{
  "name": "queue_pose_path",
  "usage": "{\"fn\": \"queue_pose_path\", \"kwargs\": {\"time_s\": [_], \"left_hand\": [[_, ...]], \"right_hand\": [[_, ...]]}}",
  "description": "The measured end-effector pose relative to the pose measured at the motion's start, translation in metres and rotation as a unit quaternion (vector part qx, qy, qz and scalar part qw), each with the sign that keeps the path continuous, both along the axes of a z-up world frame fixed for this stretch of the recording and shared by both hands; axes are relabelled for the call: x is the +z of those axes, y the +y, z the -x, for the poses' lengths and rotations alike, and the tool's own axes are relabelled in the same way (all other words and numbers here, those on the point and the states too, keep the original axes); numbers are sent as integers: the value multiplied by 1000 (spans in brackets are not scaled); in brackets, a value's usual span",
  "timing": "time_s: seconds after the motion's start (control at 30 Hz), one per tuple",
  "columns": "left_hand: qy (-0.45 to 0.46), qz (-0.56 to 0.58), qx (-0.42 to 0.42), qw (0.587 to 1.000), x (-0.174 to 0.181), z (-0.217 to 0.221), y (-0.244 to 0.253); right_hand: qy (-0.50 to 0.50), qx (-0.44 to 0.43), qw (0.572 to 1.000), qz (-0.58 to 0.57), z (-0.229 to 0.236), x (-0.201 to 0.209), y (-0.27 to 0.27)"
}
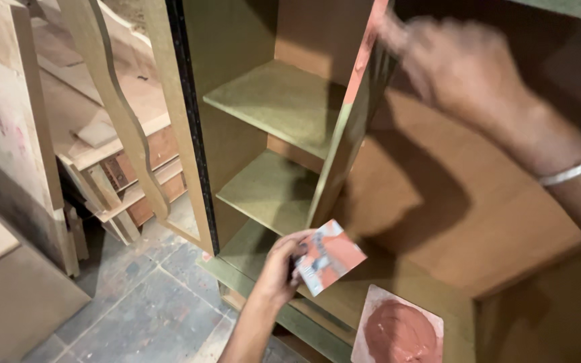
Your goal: The person uses a putty knife to scoop pink wood filler from a container and applies it to the edges and corners of a wooden cabinet. They repeatedly smooth the filler along the seams and joints of the cabinet structure.
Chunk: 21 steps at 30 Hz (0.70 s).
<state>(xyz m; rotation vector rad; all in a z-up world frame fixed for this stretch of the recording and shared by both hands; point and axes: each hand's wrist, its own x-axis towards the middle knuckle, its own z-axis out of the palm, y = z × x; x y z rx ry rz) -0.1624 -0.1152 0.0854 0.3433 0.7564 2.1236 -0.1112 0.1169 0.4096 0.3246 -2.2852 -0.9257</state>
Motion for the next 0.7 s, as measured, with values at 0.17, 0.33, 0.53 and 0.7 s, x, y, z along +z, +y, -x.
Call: {"fn": "queue_pose_path", "kwargs": {"time_s": [0.17, 0.33, 0.53, 0.7], "left_hand": [[22, -1, -44, 999, 5, -4, 20], [-23, 15, 19, 999, -19, -4, 5], [-25, -63, 33, 997, -35, -19, -38], [8, -63, -5, 998, -32, -35, -40]], "right_hand": [[20, 82, 991, 104, 36, 6, 16], [-13, 85, 991, 105, 41, -94, 27], [-321, 27, 889, 324, 6, -199, -6], [-397, 285, 791, 367, -51, -217, -42]]}}
